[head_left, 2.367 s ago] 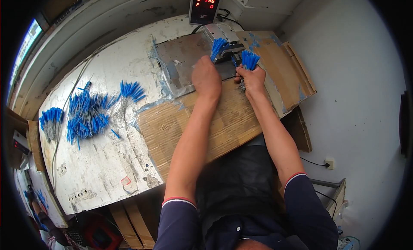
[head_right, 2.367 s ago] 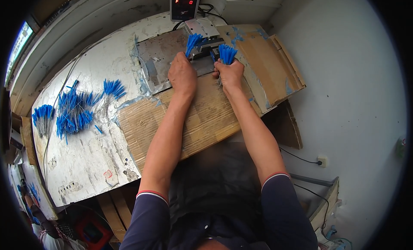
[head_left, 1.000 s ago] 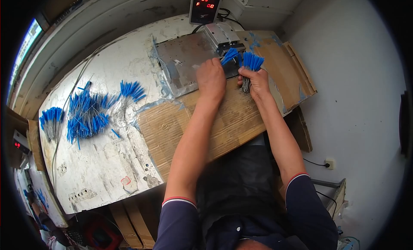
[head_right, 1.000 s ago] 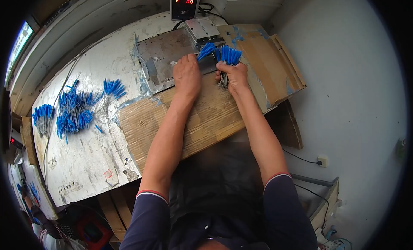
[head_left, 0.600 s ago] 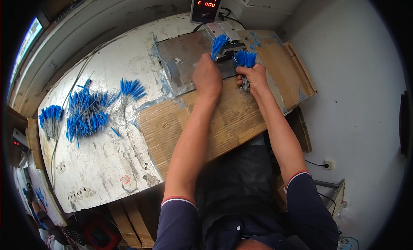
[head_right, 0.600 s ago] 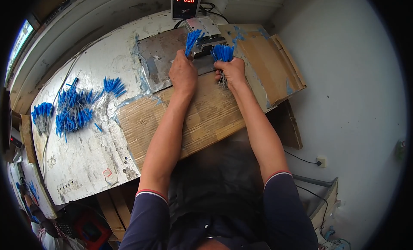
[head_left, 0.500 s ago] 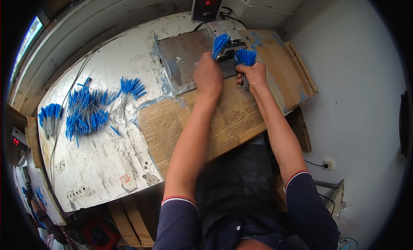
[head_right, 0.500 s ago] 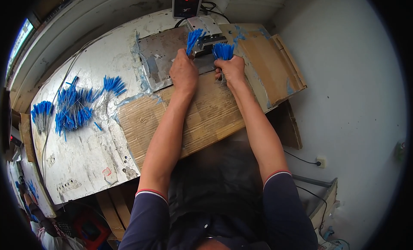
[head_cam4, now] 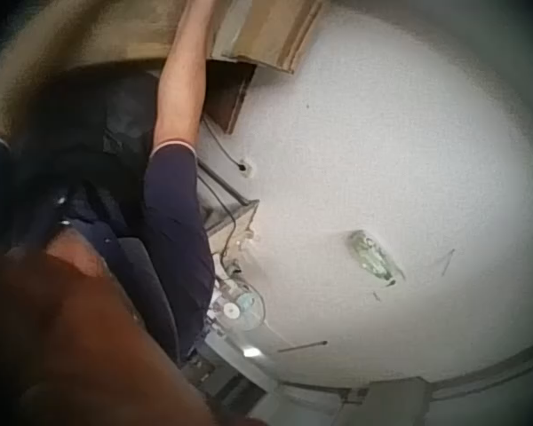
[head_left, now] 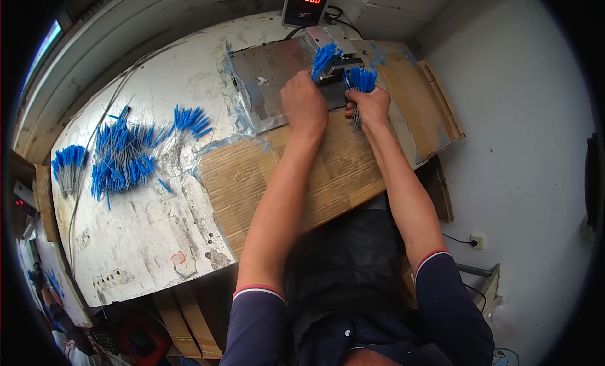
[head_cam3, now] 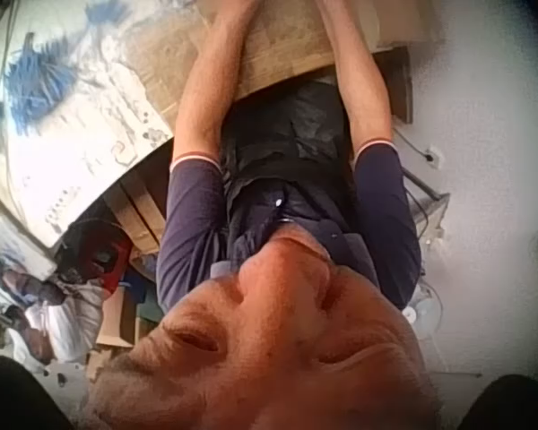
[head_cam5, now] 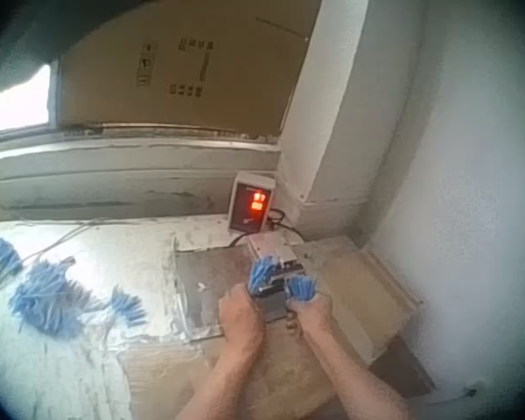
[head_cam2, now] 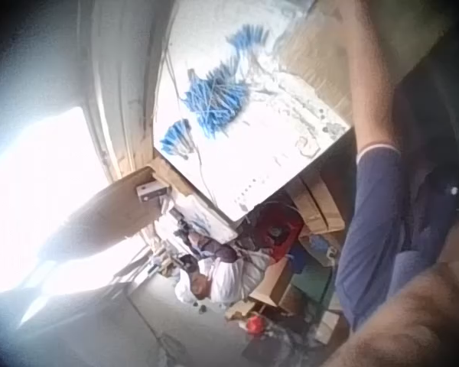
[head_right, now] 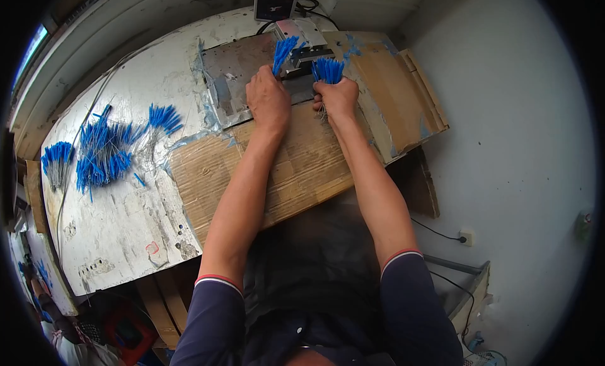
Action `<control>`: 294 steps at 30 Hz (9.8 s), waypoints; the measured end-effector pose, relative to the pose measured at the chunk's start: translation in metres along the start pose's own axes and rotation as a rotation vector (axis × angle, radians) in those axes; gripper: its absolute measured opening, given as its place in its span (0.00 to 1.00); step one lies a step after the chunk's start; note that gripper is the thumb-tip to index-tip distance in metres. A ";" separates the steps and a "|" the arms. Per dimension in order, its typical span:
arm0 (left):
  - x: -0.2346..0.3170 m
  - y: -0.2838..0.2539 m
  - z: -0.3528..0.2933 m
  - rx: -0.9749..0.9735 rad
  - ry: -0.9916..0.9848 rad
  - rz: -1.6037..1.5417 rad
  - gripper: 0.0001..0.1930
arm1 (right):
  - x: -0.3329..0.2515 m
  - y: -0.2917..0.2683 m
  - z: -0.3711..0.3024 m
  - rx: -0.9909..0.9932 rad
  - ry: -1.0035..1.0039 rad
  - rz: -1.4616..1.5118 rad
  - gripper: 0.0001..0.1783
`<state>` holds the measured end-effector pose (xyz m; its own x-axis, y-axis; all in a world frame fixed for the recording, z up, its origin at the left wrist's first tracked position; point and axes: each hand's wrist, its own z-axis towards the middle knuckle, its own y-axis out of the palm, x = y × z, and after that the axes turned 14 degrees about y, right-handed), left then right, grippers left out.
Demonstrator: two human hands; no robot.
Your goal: Insert bundles of blue bristles into a metal fixture and compress them to secure the base.
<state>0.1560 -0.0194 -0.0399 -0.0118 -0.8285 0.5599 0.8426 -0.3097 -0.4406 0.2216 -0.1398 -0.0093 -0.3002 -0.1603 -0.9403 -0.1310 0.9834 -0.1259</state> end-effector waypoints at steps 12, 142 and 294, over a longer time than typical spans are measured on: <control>0.003 0.001 0.000 -0.116 0.071 0.030 0.05 | 0.003 -0.003 0.001 -0.039 0.011 0.144 0.05; 0.002 0.002 0.000 0.138 -0.022 -0.068 0.09 | 0.008 0.000 -0.002 -0.036 -0.044 0.148 0.06; 0.002 0.000 -0.002 -0.080 0.111 0.034 0.08 | 0.010 0.001 0.011 -0.134 0.056 0.444 0.07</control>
<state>0.1548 -0.0216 -0.0403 -0.0472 -0.8845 0.4642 0.7980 -0.3129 -0.5150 0.2292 -0.1393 -0.0226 -0.4045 0.2653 -0.8752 -0.0979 0.9389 0.3299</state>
